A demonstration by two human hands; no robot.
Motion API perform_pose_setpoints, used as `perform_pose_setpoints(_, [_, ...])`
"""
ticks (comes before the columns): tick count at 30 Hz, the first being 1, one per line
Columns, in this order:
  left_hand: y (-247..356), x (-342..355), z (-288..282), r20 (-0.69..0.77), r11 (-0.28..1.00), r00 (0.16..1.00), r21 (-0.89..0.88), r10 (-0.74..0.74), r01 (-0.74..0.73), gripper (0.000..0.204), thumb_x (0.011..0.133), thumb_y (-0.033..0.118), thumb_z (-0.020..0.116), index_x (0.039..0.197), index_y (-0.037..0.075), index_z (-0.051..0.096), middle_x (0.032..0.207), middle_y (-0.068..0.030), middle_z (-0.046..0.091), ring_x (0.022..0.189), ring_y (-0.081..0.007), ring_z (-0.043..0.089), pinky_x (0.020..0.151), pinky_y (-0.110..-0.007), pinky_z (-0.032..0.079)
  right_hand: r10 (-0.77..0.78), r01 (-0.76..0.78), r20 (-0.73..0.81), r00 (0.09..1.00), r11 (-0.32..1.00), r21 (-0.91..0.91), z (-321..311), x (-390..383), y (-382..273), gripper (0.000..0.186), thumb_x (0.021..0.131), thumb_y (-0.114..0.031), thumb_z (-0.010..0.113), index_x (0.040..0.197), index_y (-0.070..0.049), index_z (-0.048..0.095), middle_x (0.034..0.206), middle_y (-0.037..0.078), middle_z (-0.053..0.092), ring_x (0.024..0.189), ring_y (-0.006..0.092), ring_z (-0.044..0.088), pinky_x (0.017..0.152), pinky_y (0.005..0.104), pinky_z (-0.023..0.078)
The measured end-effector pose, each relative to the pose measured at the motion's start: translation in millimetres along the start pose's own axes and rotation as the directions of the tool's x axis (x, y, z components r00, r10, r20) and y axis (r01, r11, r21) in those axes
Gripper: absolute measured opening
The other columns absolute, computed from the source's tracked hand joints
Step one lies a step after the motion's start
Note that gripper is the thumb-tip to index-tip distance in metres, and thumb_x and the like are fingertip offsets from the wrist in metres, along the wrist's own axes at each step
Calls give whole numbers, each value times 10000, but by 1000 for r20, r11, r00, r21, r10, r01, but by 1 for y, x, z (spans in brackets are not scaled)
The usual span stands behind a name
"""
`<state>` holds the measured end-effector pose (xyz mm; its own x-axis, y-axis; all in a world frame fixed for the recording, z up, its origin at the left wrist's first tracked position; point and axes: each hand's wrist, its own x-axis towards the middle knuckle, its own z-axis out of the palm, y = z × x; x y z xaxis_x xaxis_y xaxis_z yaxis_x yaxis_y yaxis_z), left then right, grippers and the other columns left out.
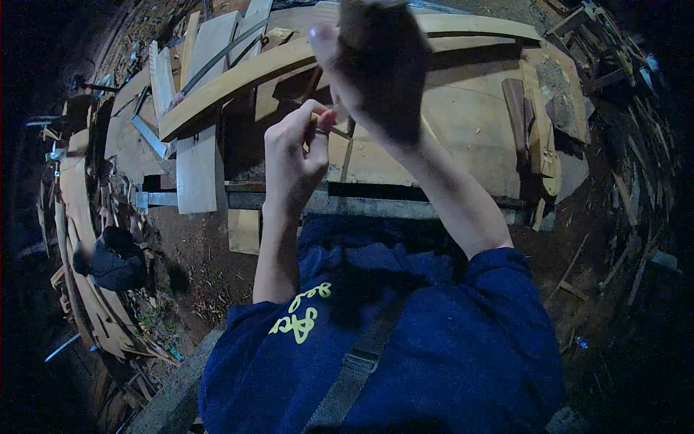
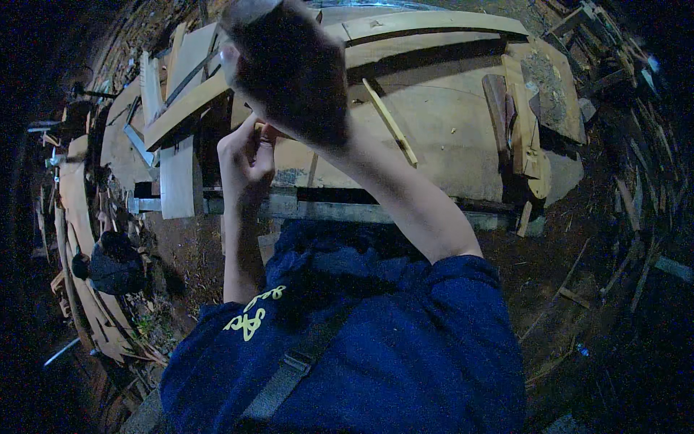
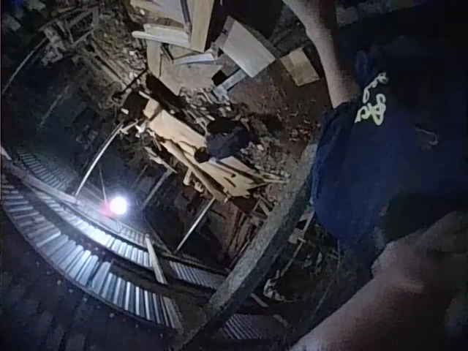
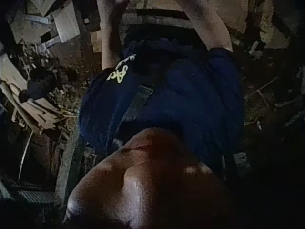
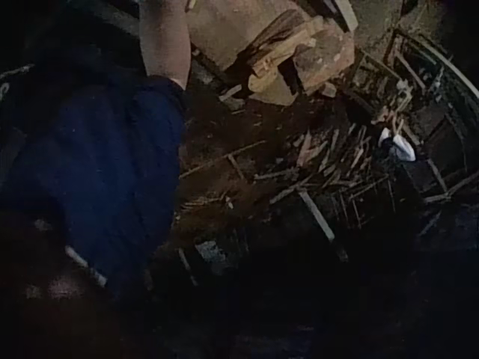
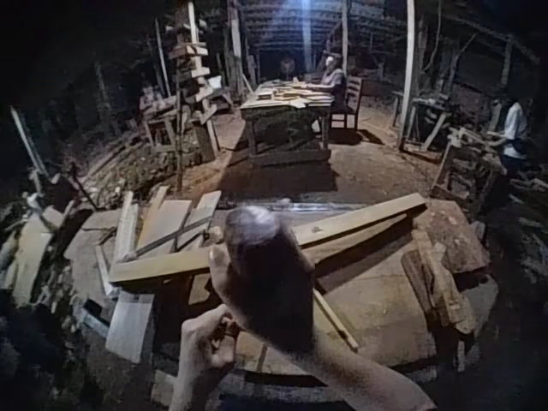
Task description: Chisel a small wooden peg or joint component.
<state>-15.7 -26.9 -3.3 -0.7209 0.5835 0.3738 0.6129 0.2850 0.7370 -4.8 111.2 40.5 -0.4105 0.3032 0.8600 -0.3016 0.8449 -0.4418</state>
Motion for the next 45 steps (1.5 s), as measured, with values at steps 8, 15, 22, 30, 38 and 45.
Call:
perform_pose_setpoints(8, [1, 1, -6, -10, 995, 996, -42, -90, 90, 159, 910, 120, 579, 822, -12, 582, 626, -113, 588, 535, -157, 565, 519, -274, 419, 14, 22, -240, 971, 989, 144, -5, 19, 5, 212, 756, -115, 724, 884, -27, 578, 675, 48, 537, 603, 173, 547, 558, 298, 454])
perform_pose_setpoints(15, [6, -2, -5, -23, 999, 999, 0, -47, 47, 130, 902, 100, 563, 826, -5, 576, 631, -130, 588, 533, -176, 558, 517, -291, 417, -28, 2, 75, 997, 946, 325, -6, 13, -2, 222, 767, -91, 689, 961, -21, 605, 849, 87, 630, 776, 199, 626, 711, 325, 507])
perform_pose_setpoints(22, [2, 5, -3, -6, 999, 1000, -38, -6, 6, 192, 928, 146, 556, 814, -7, 574, 620, -126, 572, 532, -176, 557, 517, -300, 415, 219, -221, 39, 975, 974, 41, -1, 11, -2, 191, 788, -165, 698, 859, -59, 556, 818, 64, 599, 750, 203, 594, 666, 336, 471])
perform_pose_setpoints(30, [1, 7, -2, -7, 997, 998, 33, -63, 63, 155, 916, 113, 565, 822, -10, 576, 631, -145, 566, 554, -240, 580, 537, -315, 426, 230, -147, -217, 949, 928, 342, 2, 16, -13, 185, 786, -147, 702, 835, -45, 556, 692, 61, 534, 632, 186, 536, 586, 317, 448])
perform_pose_setpoints(38, [-3, 9, 4, -26, 998, 999, -43, -36, 35, 109, 911, 82, 565, 845, -3, 579, 678, -174, 569, 613, -297, 581, 571, -332, 435, -27, 40, -114, 993, 992, 116, -10, 9, 8, 210, 793, -164, 686, 806, -46, 512, 649, 59, 455, 572, 207, 446, 570, 322, 422])
perform_pose_setpoints(45, [1, 8, 6, -40, 999, 998, 34, 41, -40, 109, 910, 78, 563, 838, -3, 576, 678, -174, 568, 602, -305, 566, 565, -335, 430, 17, -6, -45, 999, 971, 239, -7, 2, 3, 142, 841, -190, 628, 809, -69, 561, 711, 66, 543, 624, 217, 560, 587, 331, 472])
